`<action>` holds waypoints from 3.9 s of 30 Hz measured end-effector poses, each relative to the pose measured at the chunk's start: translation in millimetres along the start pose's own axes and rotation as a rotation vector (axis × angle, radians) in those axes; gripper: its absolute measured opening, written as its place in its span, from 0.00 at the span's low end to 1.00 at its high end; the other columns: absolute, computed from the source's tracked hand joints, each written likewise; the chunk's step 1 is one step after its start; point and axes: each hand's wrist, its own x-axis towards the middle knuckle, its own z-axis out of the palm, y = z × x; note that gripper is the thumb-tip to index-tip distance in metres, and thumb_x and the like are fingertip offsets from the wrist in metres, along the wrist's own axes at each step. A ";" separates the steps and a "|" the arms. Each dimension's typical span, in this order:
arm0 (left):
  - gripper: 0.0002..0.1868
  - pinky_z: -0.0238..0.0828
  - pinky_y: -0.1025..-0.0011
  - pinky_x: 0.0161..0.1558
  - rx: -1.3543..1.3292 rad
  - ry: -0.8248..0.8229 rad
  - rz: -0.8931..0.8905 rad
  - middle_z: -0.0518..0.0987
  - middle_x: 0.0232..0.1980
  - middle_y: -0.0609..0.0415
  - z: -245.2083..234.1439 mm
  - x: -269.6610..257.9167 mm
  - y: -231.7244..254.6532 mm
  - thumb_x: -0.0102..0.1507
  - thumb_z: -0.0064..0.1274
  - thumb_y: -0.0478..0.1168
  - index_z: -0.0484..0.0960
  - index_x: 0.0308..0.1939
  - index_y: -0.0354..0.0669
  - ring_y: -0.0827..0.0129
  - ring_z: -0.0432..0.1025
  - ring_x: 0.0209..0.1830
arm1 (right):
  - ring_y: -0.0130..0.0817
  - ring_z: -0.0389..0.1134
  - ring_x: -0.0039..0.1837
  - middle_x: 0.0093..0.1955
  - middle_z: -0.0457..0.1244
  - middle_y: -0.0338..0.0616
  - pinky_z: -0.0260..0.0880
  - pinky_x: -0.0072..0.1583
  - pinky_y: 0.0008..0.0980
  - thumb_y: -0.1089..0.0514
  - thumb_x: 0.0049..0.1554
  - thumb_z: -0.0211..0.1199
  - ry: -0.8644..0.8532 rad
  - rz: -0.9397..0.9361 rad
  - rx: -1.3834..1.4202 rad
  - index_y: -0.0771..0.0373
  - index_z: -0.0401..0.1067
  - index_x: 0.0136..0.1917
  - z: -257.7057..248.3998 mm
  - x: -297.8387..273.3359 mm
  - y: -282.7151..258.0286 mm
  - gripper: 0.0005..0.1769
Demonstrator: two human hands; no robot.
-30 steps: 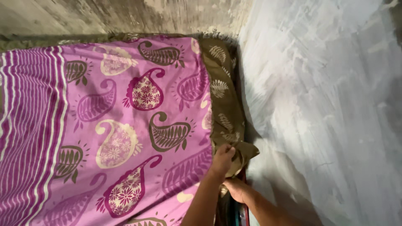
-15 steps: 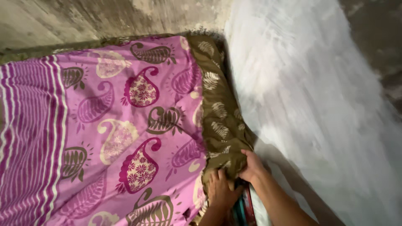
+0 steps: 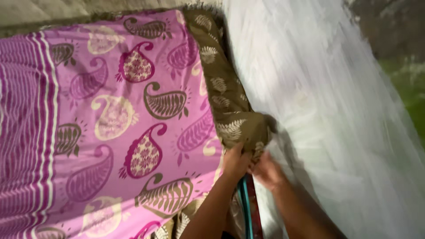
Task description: The person straightens a patterned bedsheet and a green fern-patterned sheet on a bed. They then pick up three pillows from the floor and place them at the head of the bed, arranging them neatly.
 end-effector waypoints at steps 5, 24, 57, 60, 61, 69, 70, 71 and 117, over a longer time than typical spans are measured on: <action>0.25 0.70 0.51 0.53 0.031 0.006 -0.181 0.82 0.49 0.38 -3.9 -24.2 20.1 0.64 0.52 0.55 0.78 0.61 0.50 0.42 0.75 0.52 | 0.34 0.62 0.70 0.70 0.63 0.40 0.62 0.69 0.42 0.53 0.57 0.65 0.346 0.286 -0.709 0.62 0.61 0.74 -22.6 -8.5 61.8 0.35; 0.36 0.73 0.55 0.47 0.049 -0.004 -0.029 0.79 0.49 0.45 -51.6 -145.4 -90.5 0.49 0.72 0.44 0.73 0.58 0.43 0.52 0.75 0.49 | 0.47 0.70 0.57 0.57 0.68 0.51 0.70 0.62 0.49 0.49 0.63 0.53 0.659 0.107 0.021 0.65 0.72 0.59 19.9 6.1 70.5 0.20; 0.20 0.75 0.59 0.48 -0.286 -0.113 -0.100 0.82 0.44 0.44 46.2 -173.7 -64.0 0.60 0.56 0.46 0.79 0.51 0.35 0.52 0.79 0.45 | 0.36 0.64 0.54 0.57 0.62 0.43 0.67 0.56 0.41 0.53 0.64 0.57 0.517 0.499 -0.557 0.60 0.68 0.65 -139.0 -139.3 195.7 0.18; 0.22 0.69 0.52 0.50 -0.007 0.014 0.072 0.77 0.50 0.36 42.4 -179.5 -80.7 0.62 0.59 0.48 0.78 0.50 0.33 0.43 0.72 0.49 | 0.33 0.64 0.51 0.54 0.63 0.42 0.67 0.53 0.38 0.54 0.65 0.57 0.501 0.292 -0.379 0.62 0.68 0.64 -135.1 -133.8 224.8 0.17; 0.21 0.69 0.51 0.50 0.128 0.133 0.101 0.78 0.50 0.38 38.4 -180.6 -85.7 0.60 0.58 0.47 0.79 0.50 0.36 0.44 0.72 0.50 | 0.32 0.64 0.51 0.53 0.63 0.41 0.67 0.52 0.38 0.54 0.65 0.56 0.497 0.248 -0.366 0.62 0.68 0.64 -131.9 -133.2 225.7 0.16; 0.13 0.67 0.55 0.58 0.436 0.292 -0.171 0.78 0.52 0.51 -23.1 -242.7 -169.7 0.57 0.48 0.34 0.78 0.45 0.49 0.58 0.71 0.55 | 0.38 0.66 0.45 0.45 0.66 0.43 0.69 0.47 0.44 0.53 0.67 0.38 0.791 -0.017 -0.308 0.57 0.68 0.55 -86.9 -159.5 220.3 0.17; 0.13 0.67 0.54 0.57 0.456 0.313 -0.199 0.77 0.52 0.51 -27.7 -256.4 -180.0 0.57 0.48 0.33 0.78 0.44 0.49 0.57 0.71 0.55 | 0.39 0.66 0.45 0.46 0.66 0.45 0.70 0.48 0.45 0.50 0.69 0.38 0.652 -0.070 -0.256 0.60 0.68 0.56 -81.8 -165.0 220.5 0.19; 0.13 0.66 0.53 0.57 0.474 0.330 -0.227 0.77 0.51 0.51 -32.5 -268.4 -188.1 0.56 0.49 0.32 0.78 0.44 0.50 0.56 0.70 0.55 | 0.39 0.66 0.48 0.49 0.66 0.46 0.70 0.50 0.45 0.50 0.70 0.38 0.562 -0.113 -0.221 0.61 0.68 0.58 -76.0 -173.4 223.1 0.20; 0.18 0.67 0.49 0.56 0.249 -0.212 0.047 0.81 0.50 0.36 27.2 -520.9 -240.3 0.61 0.47 0.41 0.76 0.55 0.43 0.40 0.74 0.54 | 0.25 0.58 0.34 0.42 0.65 0.37 0.55 0.32 0.27 0.50 0.71 0.39 1.092 -0.352 -0.209 0.57 0.73 0.62 -165.4 -407.7 270.6 0.22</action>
